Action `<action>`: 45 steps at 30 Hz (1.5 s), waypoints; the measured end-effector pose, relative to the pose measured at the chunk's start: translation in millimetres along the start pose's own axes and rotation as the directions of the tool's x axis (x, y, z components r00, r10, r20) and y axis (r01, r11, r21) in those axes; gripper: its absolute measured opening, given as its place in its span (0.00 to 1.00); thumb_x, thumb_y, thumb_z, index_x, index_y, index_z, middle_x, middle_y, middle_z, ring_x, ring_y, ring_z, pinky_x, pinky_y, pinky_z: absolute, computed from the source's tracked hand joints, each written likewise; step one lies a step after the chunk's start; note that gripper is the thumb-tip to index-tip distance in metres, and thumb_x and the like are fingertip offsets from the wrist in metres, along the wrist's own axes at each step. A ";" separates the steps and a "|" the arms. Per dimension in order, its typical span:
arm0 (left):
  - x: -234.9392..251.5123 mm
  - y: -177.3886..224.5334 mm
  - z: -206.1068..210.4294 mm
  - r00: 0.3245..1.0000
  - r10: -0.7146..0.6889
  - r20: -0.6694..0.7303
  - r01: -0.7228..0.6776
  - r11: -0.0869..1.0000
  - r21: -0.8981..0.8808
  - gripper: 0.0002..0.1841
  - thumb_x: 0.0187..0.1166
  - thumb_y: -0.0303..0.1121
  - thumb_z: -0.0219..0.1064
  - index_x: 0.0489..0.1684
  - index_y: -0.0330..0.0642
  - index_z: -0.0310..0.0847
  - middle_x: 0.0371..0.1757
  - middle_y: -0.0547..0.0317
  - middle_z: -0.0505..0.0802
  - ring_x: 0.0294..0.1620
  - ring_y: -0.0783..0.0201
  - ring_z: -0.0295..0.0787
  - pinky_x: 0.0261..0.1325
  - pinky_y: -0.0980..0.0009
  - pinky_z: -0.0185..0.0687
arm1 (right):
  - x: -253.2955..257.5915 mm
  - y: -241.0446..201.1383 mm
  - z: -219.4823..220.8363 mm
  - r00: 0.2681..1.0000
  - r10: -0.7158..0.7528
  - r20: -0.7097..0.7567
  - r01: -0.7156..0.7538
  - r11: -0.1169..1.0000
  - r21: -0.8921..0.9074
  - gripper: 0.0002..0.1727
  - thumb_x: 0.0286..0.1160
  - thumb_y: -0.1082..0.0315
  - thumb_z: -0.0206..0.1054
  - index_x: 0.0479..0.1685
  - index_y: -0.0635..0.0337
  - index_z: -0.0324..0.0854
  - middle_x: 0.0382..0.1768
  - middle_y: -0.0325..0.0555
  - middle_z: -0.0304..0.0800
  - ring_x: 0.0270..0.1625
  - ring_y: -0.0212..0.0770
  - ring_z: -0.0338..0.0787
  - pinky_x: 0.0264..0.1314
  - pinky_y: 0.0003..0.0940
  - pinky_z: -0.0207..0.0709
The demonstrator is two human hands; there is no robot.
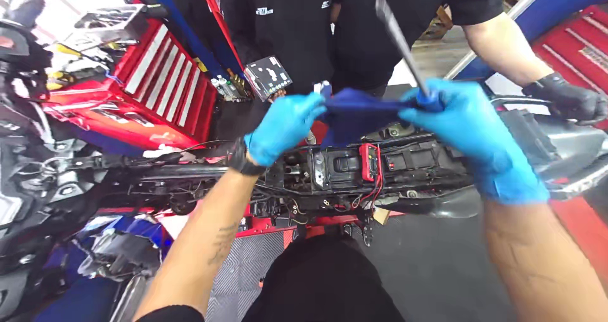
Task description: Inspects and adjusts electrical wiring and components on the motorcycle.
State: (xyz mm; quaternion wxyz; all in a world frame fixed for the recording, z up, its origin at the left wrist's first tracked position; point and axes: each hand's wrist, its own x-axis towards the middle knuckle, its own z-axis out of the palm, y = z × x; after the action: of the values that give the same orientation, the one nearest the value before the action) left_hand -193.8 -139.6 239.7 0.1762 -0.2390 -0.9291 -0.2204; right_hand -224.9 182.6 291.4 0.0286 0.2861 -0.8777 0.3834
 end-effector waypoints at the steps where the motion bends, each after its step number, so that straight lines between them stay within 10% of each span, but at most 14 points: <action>1: -27.4 5.8 13.9 1.000 -0.021 0.017 0.021 1.000 -0.020 0.15 0.90 0.35 0.57 0.55 0.36 0.88 0.40 0.44 0.94 0.42 0.46 0.95 0.47 0.45 0.89 | -17.9 3.8 13.7 0.999 -0.011 0.036 0.011 1.000 0.003 0.07 0.68 0.65 0.77 0.42 0.51 0.89 0.32 0.35 0.89 0.31 0.28 0.85 0.32 0.31 0.81; 5: -143.8 14.4 104.6 0.951 -0.161 0.262 0.190 0.977 -0.092 0.13 0.88 0.35 0.59 0.51 0.39 0.89 0.38 0.45 0.95 0.42 0.46 0.96 0.46 0.44 0.91 | -107.5 56.8 115.2 0.958 0.081 0.276 -0.091 0.996 0.023 0.06 0.68 0.64 0.74 0.40 0.53 0.92 0.39 0.39 0.92 0.38 0.34 0.89 0.42 0.37 0.86; 10: -217.6 4.7 154.1 0.601 -0.333 0.726 0.477 0.879 0.008 0.22 0.94 0.40 0.50 0.82 0.49 0.76 0.52 0.39 0.95 0.55 0.38 0.94 0.61 0.37 0.84 | -191.5 124.7 219.4 0.700 0.419 0.578 -0.482 0.875 -0.050 0.18 0.70 0.57 0.77 0.54 0.56 0.92 0.55 0.48 0.93 0.57 0.47 0.91 0.65 0.53 0.82; 18: -101.2 -8.7 175.3 0.780 -0.301 0.549 0.470 0.860 -0.197 0.20 0.94 0.38 0.49 0.60 0.35 0.85 0.56 0.43 0.93 0.62 0.49 0.91 0.71 0.48 0.81 | -224.8 113.0 182.1 0.705 0.610 0.361 -0.708 0.588 0.390 0.15 0.70 0.58 0.76 0.54 0.52 0.91 0.40 0.34 0.97 0.33 0.30 0.91 0.35 0.29 0.85; 29: -44.2 -34.5 233.6 0.684 -0.114 0.720 0.187 0.982 -0.021 0.13 0.83 0.25 0.61 0.60 0.32 0.84 0.62 0.36 0.86 0.70 0.38 0.81 0.77 0.48 0.74 | -265.7 130.7 163.7 0.607 0.731 0.311 -0.784 0.489 0.382 0.16 0.69 0.56 0.75 0.53 0.51 0.92 0.33 0.35 0.94 0.24 0.31 0.86 0.26 0.29 0.81; 45: -42.7 -38.9 225.5 0.664 -0.280 0.694 0.396 0.918 -0.008 0.19 0.77 0.32 0.71 0.66 0.39 0.85 0.65 0.42 0.88 0.63 0.47 0.87 0.72 0.51 0.80 | -239.1 120.5 172.2 0.665 0.687 0.292 -0.736 0.537 0.412 0.19 0.70 0.54 0.73 0.57 0.51 0.90 0.31 0.34 0.92 0.26 0.29 0.86 0.28 0.28 0.81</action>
State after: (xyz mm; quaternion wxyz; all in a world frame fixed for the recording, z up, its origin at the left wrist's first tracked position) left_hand -229.0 -74.6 19.0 -0.2395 -0.1391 -0.9355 -0.2193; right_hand -59.4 244.0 26.6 -0.2461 -0.0810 -0.7871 0.5598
